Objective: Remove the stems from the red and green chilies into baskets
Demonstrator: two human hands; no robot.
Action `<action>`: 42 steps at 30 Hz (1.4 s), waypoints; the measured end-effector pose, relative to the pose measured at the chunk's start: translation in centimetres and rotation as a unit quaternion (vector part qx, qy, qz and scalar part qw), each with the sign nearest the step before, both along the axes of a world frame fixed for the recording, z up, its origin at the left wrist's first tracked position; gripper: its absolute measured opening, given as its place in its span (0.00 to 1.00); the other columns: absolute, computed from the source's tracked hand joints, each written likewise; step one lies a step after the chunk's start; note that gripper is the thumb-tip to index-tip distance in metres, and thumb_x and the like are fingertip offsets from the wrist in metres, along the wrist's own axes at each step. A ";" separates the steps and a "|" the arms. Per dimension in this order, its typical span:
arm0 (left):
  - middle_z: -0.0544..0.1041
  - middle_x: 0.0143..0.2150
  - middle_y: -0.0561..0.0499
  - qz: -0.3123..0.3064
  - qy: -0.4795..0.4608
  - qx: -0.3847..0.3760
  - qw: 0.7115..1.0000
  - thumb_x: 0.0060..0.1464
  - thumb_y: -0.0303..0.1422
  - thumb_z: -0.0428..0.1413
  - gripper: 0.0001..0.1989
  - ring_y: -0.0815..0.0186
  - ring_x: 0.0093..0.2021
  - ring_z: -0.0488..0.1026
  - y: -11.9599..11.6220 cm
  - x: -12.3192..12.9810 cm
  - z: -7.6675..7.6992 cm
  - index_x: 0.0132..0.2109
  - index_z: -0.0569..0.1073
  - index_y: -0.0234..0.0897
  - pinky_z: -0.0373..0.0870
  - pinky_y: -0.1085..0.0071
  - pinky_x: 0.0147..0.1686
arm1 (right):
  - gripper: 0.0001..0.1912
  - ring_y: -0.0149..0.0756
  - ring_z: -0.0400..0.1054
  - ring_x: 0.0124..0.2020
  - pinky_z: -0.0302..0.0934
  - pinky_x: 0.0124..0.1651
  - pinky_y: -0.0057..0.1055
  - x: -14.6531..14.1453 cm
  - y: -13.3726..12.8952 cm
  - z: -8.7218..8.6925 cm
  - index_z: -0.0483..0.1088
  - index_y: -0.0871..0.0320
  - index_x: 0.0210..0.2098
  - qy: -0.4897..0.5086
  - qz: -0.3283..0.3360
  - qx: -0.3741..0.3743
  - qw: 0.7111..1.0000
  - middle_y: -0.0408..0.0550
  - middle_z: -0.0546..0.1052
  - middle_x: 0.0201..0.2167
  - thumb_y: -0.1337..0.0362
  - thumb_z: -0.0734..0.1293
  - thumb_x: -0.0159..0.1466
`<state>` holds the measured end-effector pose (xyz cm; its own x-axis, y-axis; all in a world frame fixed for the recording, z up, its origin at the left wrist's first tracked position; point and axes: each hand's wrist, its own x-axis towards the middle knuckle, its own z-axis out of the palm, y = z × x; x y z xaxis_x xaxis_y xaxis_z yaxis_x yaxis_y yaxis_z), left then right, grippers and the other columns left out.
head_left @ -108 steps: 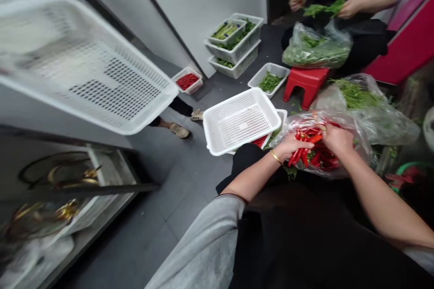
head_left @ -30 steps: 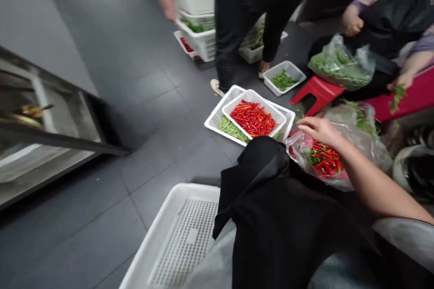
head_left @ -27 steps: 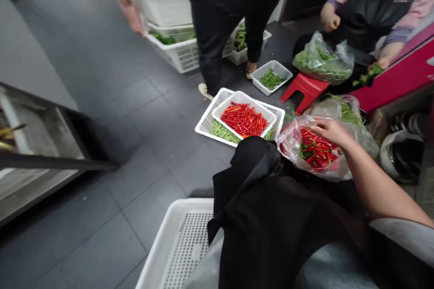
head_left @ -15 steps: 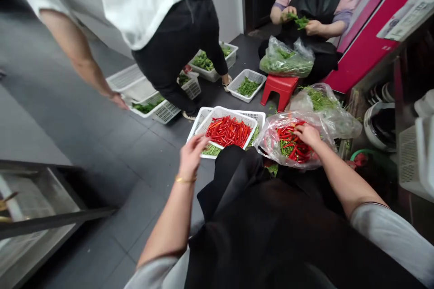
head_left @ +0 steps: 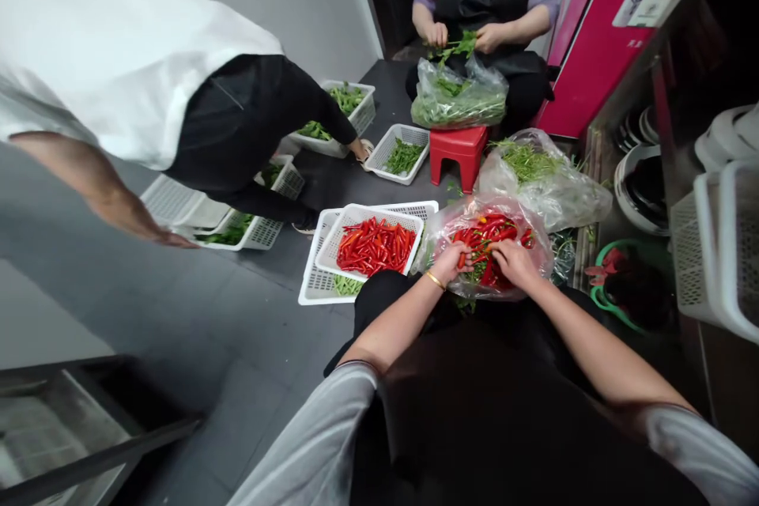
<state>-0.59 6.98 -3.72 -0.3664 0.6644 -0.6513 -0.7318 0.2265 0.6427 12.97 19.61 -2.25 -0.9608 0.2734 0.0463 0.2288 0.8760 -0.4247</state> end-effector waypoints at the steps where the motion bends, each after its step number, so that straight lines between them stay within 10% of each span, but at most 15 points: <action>1: 0.63 0.16 0.59 0.004 0.017 -0.009 1.000 0.52 0.31 0.60 0.12 0.75 0.15 0.60 0.1 -0.6 -0.1 0.28 0.64 0.36 0.65 0.75 0.23 | 0.19 0.41 0.70 0.46 0.64 0.50 0.38 -1.0 1.3 0.2 0.69 0.58 0.55 -0.050 -0.028 0.041 0.998 0.58 0.72 0.49 0.65 0.54 0.70; 4: 0.59 0.13 0.59 -0.009 0.076 -0.003 0.997 0.55 0.41 0.60 0.18 0.76 0.13 0.54 0.6 -2.4 0.2 0.25 0.65 0.36 0.61 0.75 0.22 | 0.18 0.44 0.70 0.47 0.63 0.47 0.37 -3.7 4.5 0.8 0.69 0.60 0.55 -0.182 -0.021 0.137 0.973 0.63 0.68 0.52 0.64 0.55 0.70; 8: 0.74 0.22 0.50 -0.018 0.086 0.012 0.996 0.54 0.38 0.59 0.11 0.70 0.22 0.70 0.9 -4.2 0.7 0.33 0.72 0.33 0.65 0.74 0.26 | 0.14 0.45 0.70 0.47 0.63 0.47 0.37 -4.5 6.0 0.8 0.71 0.61 0.47 -0.171 0.036 0.123 0.977 0.62 0.71 0.49 0.61 0.60 0.67; 12: 0.80 0.34 0.46 -0.019 0.089 0.056 0.994 0.49 0.31 0.62 0.13 0.67 0.35 0.77 1.6 -3.1 0.6 0.43 0.74 0.32 0.70 0.73 0.37 | 0.11 0.38 0.72 0.34 0.65 0.42 0.34 -4.0 4.8 0.2 0.68 0.58 0.41 -0.021 -0.072 -0.112 0.991 0.49 0.76 0.32 0.59 0.64 0.62; 16: 0.77 0.30 0.51 -0.062 0.108 0.112 0.986 0.51 0.38 0.62 0.17 0.70 0.30 0.73 2.2 -0.8 0.1 0.46 0.74 0.33 0.69 0.72 0.36 | 0.20 0.33 0.69 0.21 0.66 0.28 0.30 -3.9 1.8 -0.6 0.65 0.55 0.40 0.062 -0.167 -0.454 0.873 0.38 0.72 0.21 0.48 0.67 0.57; 20: 0.69 0.21 0.56 -0.191 0.144 0.076 0.968 0.53 0.45 0.61 0.18 0.76 0.17 0.61 0.7 -0.8 0.1 0.41 0.72 0.33 0.55 0.77 0.19 | 0.25 0.32 0.70 0.22 0.67 0.27 0.29 -2.8 0.5 -0.9 0.68 0.57 0.32 0.033 -0.157 -0.568 0.807 0.43 0.74 0.22 0.41 0.71 0.52; 23: 0.69 0.20 0.56 -0.241 0.148 0.043 0.958 0.53 0.42 0.62 0.16 0.76 0.14 0.59 0.0 -1.0 0.8 0.38 0.71 0.33 0.50 0.78 0.16 | 0.26 0.31 0.68 0.21 0.65 0.26 0.29 -2.2 0.7 -0.8 0.69 0.59 0.26 -0.007 -0.147 -0.489 0.860 0.46 0.74 0.21 0.39 0.67 0.56; 27: 0.66 0.17 0.56 -0.186 0.071 -0.011 0.980 0.59 0.38 0.56 0.13 0.76 0.12 0.57 0.7 0.7 1.9 0.32 0.68 0.33 0.50 0.77 0.15 | 0.23 0.38 0.72 0.33 0.65 0.38 0.32 -2.6 1.2 -0.2 0.72 0.60 0.26 0.002 -0.171 -0.154 0.973 0.53 0.78 0.30 0.52 0.58 0.68; 30: 0.66 0.17 0.56 -0.140 0.017 -0.018 0.990 0.58 0.38 0.57 0.13 0.76 0.13 0.59 0.8 1.1 2.7 0.31 0.68 0.34 0.52 0.77 0.16 | 0.21 0.43 0.72 0.42 0.63 0.45 0.34 -2.4 2.5 0.2 0.76 0.60 0.38 -0.054 -0.193 0.026 0.979 0.58 0.78 0.43 0.56 0.56 0.70; 35: 0.64 0.15 0.59 0.006 0.097 -0.008 0.995 0.47 0.35 0.66 0.15 0.76 0.14 0.59 -0.4 -2.2 2.7 0.32 0.68 0.35 0.52 0.78 0.16 | 0.25 0.43 0.72 0.46 0.63 0.47 0.34 -3.1 5.6 -0.1 0.64 0.54 0.63 -0.135 -0.162 0.063 0.976 0.57 0.73 0.53 0.59 0.62 0.67; 42: 0.78 0.29 0.50 -0.035 0.314 0.030 0.948 0.48 0.32 0.64 0.11 0.69 0.27 0.72 1.7 -4.7 0.9 0.39 0.76 0.32 0.72 0.72 0.31 | 0.12 0.42 0.72 0.41 0.63 0.45 0.32 -7.8 7.7 0.3 0.76 0.61 0.41 -0.178 -0.078 0.060 0.979 0.57 0.78 0.41 0.61 0.63 0.66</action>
